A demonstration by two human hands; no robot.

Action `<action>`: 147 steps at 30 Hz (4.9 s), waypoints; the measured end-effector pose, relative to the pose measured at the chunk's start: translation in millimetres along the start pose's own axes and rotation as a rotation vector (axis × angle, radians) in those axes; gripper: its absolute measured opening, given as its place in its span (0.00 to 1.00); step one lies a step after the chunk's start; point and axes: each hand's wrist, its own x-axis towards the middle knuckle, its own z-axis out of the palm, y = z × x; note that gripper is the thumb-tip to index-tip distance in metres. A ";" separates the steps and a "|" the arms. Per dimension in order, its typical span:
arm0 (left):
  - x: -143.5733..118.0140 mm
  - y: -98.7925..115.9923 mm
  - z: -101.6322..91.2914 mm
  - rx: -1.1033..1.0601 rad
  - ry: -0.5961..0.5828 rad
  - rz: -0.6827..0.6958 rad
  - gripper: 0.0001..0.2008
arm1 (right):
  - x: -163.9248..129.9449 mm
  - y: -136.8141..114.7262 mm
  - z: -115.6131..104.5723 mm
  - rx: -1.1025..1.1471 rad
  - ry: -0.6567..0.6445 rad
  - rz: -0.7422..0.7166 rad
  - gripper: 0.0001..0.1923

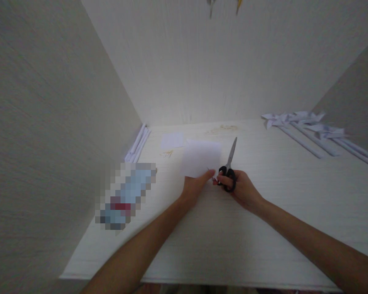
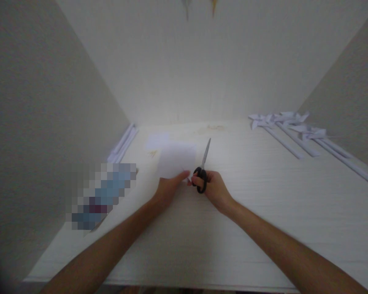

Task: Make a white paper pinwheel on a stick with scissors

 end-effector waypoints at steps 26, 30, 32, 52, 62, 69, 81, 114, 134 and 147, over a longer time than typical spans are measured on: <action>0.1 4.5 -1.8 -0.011 -0.014 -0.025 0.06 | -2.7 -5.7 0.4 -0.024 -0.025 0.035 0.10; -1.1 4.4 -1.6 0.009 -0.037 -0.019 0.05 | -2.9 -5.2 0.8 -0.047 -0.011 0.003 0.09; -0.9 2.2 -1.7 0.001 -0.065 0.002 0.06 | -3.0 -5.9 1.5 -0.076 0.000 -0.002 0.10; 48.4 -7.5 -48.3 -0.344 -0.360 -0.198 0.14 | 6.8 -11.3 -9.7 0.049 0.010 0.086 0.11; 27.8 -10.0 -25.6 -0.357 -0.306 -0.156 0.17 | 16.7 -11.8 -10.2 0.354 0.231 -0.014 0.08; 19.4 -8.0 -18.5 -0.437 -0.272 -0.175 0.17 | 18.6 -9.1 -14.1 0.299 0.214 -0.072 0.05; 13.9 -10.3 -14.9 -0.250 -0.341 -0.096 0.10 | 17.0 -12.3 -10.7 0.406 0.225 -0.060 0.07; 10.5 -3.4 -10.4 0.017 0.051 0.053 0.09 | 6.5 -14.0 -2.5 -0.205 -0.047 -0.046 0.08; 9.9 -4.6 -9.5 0.073 0.056 0.054 0.09 | 7.1 -10.7 -1.8 -0.256 -0.012 -0.063 0.13; 6.2 0.5 -6.3 0.090 0.087 0.040 0.08 | 6.8 -11.8 -2.7 -0.365 -0.035 -0.087 0.14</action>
